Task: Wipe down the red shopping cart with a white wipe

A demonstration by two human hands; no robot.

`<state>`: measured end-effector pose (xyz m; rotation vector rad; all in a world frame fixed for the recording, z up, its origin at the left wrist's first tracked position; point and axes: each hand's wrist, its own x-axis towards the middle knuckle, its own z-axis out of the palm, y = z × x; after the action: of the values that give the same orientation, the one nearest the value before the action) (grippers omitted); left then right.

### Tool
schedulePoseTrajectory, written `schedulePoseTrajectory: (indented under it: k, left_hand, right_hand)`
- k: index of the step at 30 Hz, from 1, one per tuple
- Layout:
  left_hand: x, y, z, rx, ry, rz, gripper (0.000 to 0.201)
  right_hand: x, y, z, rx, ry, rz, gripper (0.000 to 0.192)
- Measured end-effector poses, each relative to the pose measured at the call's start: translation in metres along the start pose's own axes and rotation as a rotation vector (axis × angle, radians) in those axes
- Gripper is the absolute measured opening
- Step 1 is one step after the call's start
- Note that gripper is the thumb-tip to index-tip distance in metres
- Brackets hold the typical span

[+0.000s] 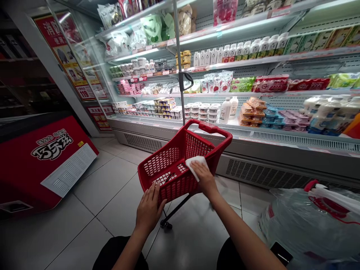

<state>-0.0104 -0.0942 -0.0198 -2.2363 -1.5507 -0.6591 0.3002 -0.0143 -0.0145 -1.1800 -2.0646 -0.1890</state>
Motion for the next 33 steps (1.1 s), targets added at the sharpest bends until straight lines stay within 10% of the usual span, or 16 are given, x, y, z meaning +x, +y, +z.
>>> schedulePoseTrajectory:
  k: [6,14,18,33]
  left_hand:
    - [-0.003,0.027,0.001,-0.019,0.0,0.048,0.082]
    - [0.0,-0.018,-0.002,-0.015,-0.057,0.15,0.073]
    - [0.002,-0.018,0.005,-0.007,-0.037,0.097,0.067]
    - [-0.033,0.033,0.013,-0.076,0.056,-0.034,0.086]
  right_hand:
    - [-0.018,-0.072,0.034,0.14,-0.094,-0.154,0.073]
    - [-0.008,0.036,-0.014,0.019,-0.069,0.018,0.07]
    - [-0.005,0.049,-0.009,0.05,-0.029,0.065,0.075]
    - [-0.036,-0.101,0.012,0.249,-0.259,-0.185,0.073]
